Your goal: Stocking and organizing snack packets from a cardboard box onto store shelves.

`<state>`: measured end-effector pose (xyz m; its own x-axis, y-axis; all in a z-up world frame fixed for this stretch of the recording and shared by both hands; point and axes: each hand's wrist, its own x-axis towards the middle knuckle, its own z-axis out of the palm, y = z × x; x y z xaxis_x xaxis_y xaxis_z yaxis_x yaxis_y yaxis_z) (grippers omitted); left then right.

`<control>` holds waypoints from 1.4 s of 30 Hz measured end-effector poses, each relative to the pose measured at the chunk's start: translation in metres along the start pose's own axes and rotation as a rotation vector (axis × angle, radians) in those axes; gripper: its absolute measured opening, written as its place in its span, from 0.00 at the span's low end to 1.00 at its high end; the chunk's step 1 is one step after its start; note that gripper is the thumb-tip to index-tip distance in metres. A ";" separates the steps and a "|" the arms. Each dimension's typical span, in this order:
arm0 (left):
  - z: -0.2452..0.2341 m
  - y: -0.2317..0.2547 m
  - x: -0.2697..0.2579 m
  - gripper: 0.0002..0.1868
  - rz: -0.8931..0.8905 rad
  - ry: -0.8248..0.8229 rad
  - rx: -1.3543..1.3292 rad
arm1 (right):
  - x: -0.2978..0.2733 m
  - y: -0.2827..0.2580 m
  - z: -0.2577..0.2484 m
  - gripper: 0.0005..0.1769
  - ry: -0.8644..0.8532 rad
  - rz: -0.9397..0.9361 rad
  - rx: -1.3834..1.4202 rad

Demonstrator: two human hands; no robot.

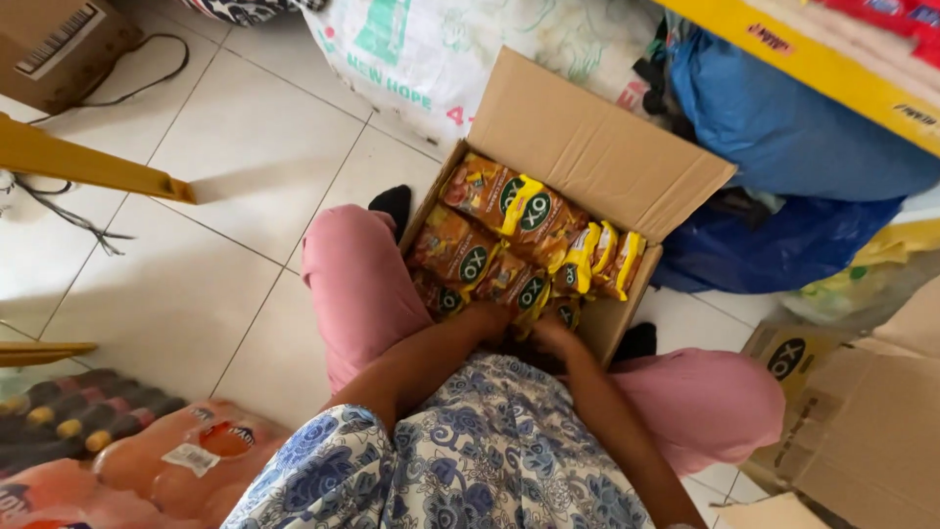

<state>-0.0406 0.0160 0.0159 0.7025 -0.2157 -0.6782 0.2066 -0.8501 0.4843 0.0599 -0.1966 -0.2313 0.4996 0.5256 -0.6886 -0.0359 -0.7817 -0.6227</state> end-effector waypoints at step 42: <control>0.005 -0.029 0.027 0.16 0.140 0.595 -0.102 | -0.025 -0.064 -0.050 0.09 0.009 0.270 0.376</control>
<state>-0.0308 0.0325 -0.0188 0.9810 0.0078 -0.1938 0.1281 -0.7763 0.6172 0.0928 -0.1768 -0.1560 0.4367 0.3157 -0.8424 -0.4767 -0.7129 -0.5143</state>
